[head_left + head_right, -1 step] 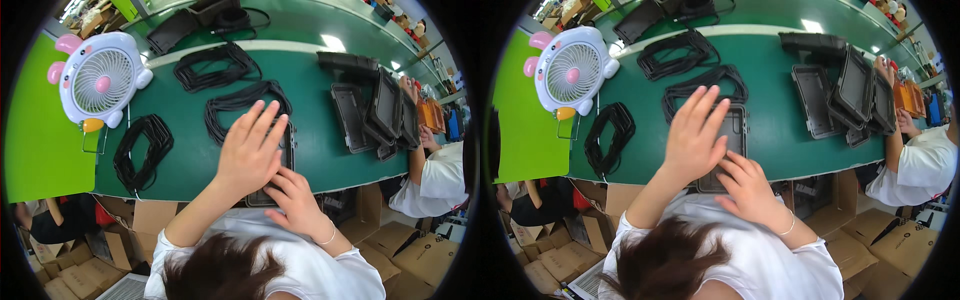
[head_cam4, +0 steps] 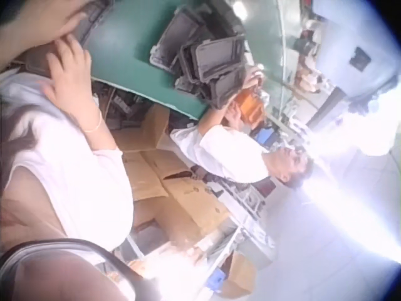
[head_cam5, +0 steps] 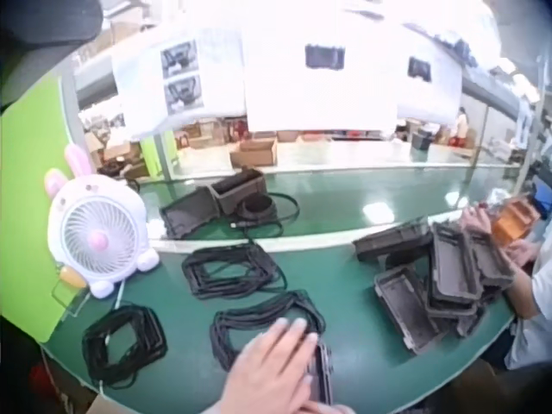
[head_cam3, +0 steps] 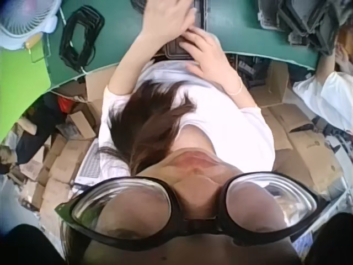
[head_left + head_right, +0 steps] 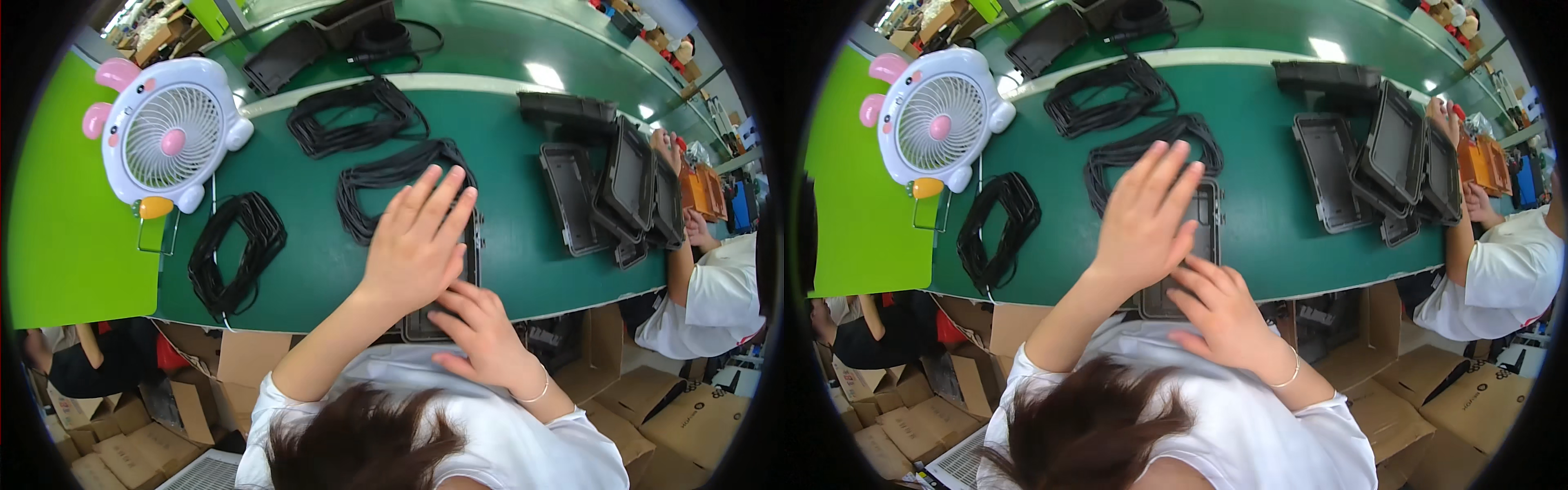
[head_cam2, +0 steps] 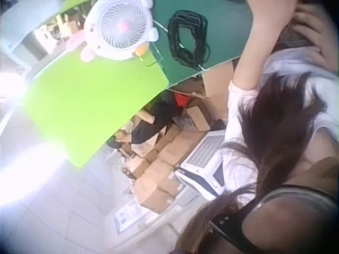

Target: Fitting rubber seals into plastic equipment housings on an assembly line.

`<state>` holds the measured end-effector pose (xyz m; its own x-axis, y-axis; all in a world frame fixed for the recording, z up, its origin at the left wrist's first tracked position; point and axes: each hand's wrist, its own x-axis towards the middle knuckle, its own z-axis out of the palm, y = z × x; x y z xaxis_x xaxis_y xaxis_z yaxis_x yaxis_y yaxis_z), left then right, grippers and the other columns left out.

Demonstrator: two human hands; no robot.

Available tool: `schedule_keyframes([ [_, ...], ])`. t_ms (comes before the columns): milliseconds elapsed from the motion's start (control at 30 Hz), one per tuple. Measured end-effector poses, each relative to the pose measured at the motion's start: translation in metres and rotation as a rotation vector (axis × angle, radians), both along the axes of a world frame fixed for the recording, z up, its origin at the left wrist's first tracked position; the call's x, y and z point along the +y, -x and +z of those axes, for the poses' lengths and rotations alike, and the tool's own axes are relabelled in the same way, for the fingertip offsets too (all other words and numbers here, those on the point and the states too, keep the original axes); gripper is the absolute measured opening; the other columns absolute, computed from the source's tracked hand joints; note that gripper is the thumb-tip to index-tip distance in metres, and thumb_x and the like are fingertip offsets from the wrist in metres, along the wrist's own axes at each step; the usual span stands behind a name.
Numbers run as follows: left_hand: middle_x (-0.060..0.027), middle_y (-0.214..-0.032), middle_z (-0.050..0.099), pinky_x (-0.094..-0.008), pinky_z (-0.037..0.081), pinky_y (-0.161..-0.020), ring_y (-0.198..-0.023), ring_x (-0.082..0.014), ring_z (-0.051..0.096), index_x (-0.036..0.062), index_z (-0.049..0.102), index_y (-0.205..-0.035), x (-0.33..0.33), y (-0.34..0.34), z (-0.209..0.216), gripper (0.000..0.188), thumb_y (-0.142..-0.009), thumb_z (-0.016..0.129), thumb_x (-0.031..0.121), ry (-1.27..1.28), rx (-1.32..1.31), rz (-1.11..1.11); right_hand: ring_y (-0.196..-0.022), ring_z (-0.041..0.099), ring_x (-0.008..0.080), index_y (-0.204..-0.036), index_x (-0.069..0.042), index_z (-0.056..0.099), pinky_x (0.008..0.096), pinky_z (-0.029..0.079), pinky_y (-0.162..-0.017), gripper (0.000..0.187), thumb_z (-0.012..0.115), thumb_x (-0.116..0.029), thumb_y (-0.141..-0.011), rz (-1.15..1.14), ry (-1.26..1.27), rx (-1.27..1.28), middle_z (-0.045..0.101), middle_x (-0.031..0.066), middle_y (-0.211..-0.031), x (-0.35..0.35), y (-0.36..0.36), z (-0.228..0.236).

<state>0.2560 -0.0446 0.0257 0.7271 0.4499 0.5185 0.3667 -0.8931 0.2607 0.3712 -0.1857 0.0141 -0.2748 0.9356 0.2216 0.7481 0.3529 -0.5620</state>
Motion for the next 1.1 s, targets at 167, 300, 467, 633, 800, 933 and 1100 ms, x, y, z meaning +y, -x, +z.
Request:
schedule_keyframes([
  [167,-0.0161,-0.131,0.045,-0.0444,0.032,-0.101,-0.123,-0.0302,0.041,0.0020,0.045,-0.127,0.002,-0.012,-0.010,0.057,-0.076,0.064,0.020,0.140,0.203,-0.042,-0.101,0.052,0.0220,-0.089,-0.007,0.066,0.0344,0.042,-0.081,0.027,0.065,-0.007,-0.062,0.025,-0.065,0.046,0.060,0.0026,-0.100,-0.003,-0.006,-0.006],
  [300,-0.0182,-0.128,0.045,-0.0425,0.037,-0.098,-0.117,-0.0338,0.045,0.0008,0.049,-0.120,0.013,0.008,0.025,0.048,-0.076,0.064,0.014,0.333,-0.096,-0.156,-0.088,0.059,0.0245,-0.082,-0.002,0.067,0.0351,0.047,-0.074,0.015,0.069,-0.007,-0.068,0.060,-0.096,0.478,0.064,0.0061,-0.087,-0.001,-0.043,0.013],
  [467,-0.0197,-0.116,0.052,-0.0397,0.041,-0.093,-0.109,-0.0348,0.051,-0.0016,0.054,-0.106,0.054,0.041,0.067,0.033,-0.074,0.059,0.005,0.295,-0.164,-0.083,-0.069,0.061,0.0262,-0.078,0.003,0.066,0.0337,0.047,-0.061,0.043,0.075,-0.038,-0.070,-0.361,-0.641,0.810,0.066,0.0118,-0.078,-0.027,-0.121,0.044],
  [633,-0.0205,-0.118,0.049,-0.0402,0.037,-0.096,-0.112,-0.0368,0.047,-0.0021,0.051,-0.107,0.156,0.039,0.053,0.031,-0.080,0.057,0.011,0.225,-0.135,0.174,-0.091,0.054,0.0131,-0.105,0.008,0.057,0.0228,0.040,-0.081,0.028,0.062,-0.008,-0.082,-0.829,-0.695,0.356,0.059,0.0084,-0.102,-0.029,-0.207,0.068],
  [800,-0.0237,-0.128,0.041,-0.0452,0.034,-0.099,-0.119,-0.0411,0.038,-0.0021,0.046,-0.119,0.269,0.025,0.013,0.052,-0.076,0.060,0.023,0.002,-0.020,0.583,-0.082,0.054,0.0135,-0.098,0.006,0.058,0.0235,0.042,-0.075,0.018,0.058,-0.004,-0.083,-1.124,-0.455,-0.011,0.060,0.0063,-0.089,-0.001,-0.261,0.046],
  [933,-0.0218,-0.133,0.036,-0.0478,0.031,-0.100,-0.123,-0.0382,0.034,0.0001,0.043,-0.123,0.327,0.009,0.002,0.049,-0.079,0.053,0.017,-0.055,-0.006,0.894,-0.090,0.056,0.0236,-0.101,0.006,0.058,0.0302,0.043,-0.083,0.020,0.055,-0.006,-0.085,-1.177,-0.356,-0.172,0.061,0.0130,-0.096,0.009,-0.244,0.054],
  [1100,-0.0129,-0.112,0.055,-0.0493,0.028,-0.101,-0.114,-0.0296,0.046,0.0053,0.056,-0.110,0.357,0.004,0.011,0.030,-0.082,0.050,0.013,0.038,0.359,1.125,-0.102,0.054,0.0278,-0.109,0.004,0.055,0.0353,0.038,-0.093,0.026,0.054,-0.003,-0.084,-1.152,-0.422,-0.263,0.058,0.0146,-0.107,-0.005,-0.228,0.065],
])
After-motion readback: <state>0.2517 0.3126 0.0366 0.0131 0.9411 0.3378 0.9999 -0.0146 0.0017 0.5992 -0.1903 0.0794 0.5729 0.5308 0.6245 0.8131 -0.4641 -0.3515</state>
